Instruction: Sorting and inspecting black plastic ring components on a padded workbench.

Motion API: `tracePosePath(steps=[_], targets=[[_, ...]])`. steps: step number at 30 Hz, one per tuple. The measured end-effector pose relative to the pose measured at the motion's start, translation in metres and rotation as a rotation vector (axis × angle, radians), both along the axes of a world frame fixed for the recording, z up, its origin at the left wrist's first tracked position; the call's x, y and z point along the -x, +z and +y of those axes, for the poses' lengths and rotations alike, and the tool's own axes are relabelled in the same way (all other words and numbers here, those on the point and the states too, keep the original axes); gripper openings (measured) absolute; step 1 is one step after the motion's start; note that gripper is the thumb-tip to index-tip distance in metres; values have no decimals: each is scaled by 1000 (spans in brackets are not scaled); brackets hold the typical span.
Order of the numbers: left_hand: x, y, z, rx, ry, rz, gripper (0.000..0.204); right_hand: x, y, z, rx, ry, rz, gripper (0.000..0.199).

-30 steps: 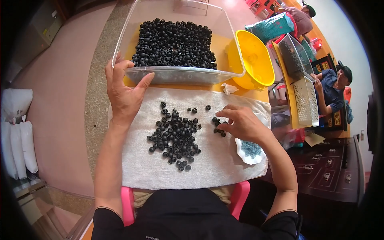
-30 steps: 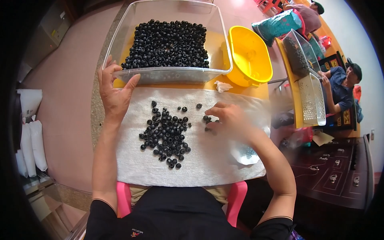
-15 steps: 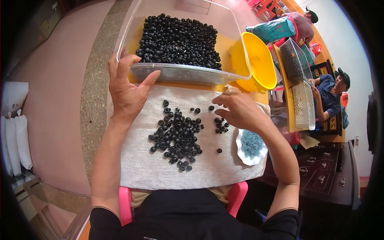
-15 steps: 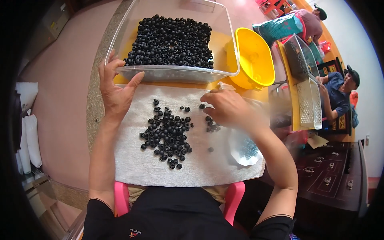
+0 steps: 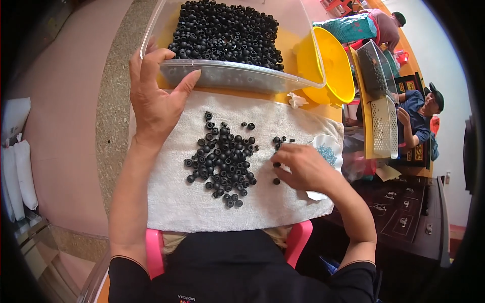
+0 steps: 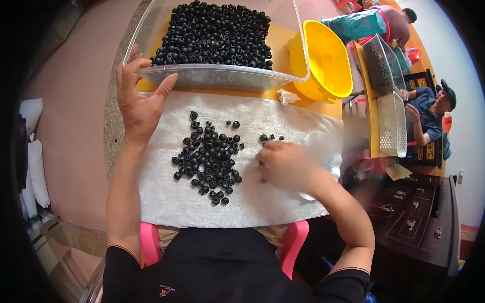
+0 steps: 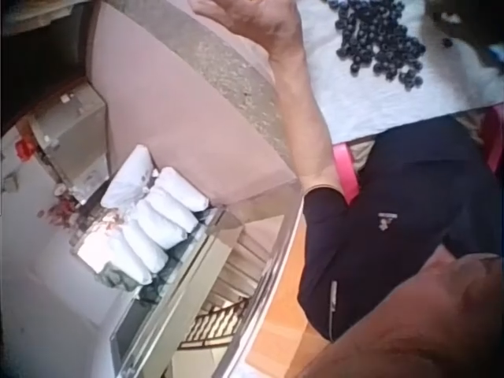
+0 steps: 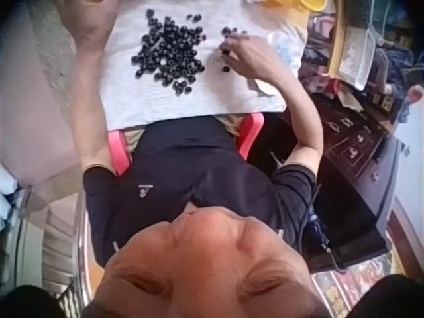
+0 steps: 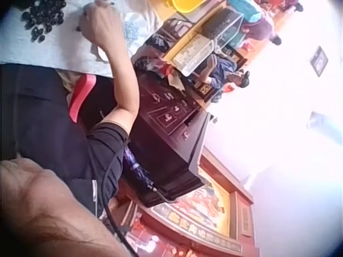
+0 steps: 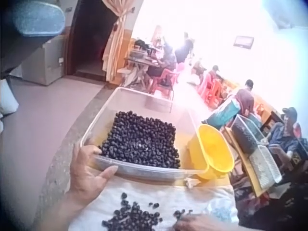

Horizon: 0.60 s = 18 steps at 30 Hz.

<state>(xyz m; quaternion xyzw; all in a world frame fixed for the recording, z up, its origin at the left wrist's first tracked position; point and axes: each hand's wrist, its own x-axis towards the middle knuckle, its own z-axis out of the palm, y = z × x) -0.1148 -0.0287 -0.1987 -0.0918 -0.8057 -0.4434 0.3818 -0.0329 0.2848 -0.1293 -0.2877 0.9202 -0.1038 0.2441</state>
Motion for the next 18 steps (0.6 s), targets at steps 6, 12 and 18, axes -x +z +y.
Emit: tracePosePath(steps=[6, 12, 18], targets=[[-1, -1, 1, -3, -2, -13, 57, -41, -20, 10, -77, 9, 10, 16], [-4, 3, 1, -16, -2, -9, 56, -50, -30, 6, 67, 98, 112, 15], [-1, 4, 4, -29, -13, 15, 55, -31, -24, -6, 119, 87, 98, 22]])
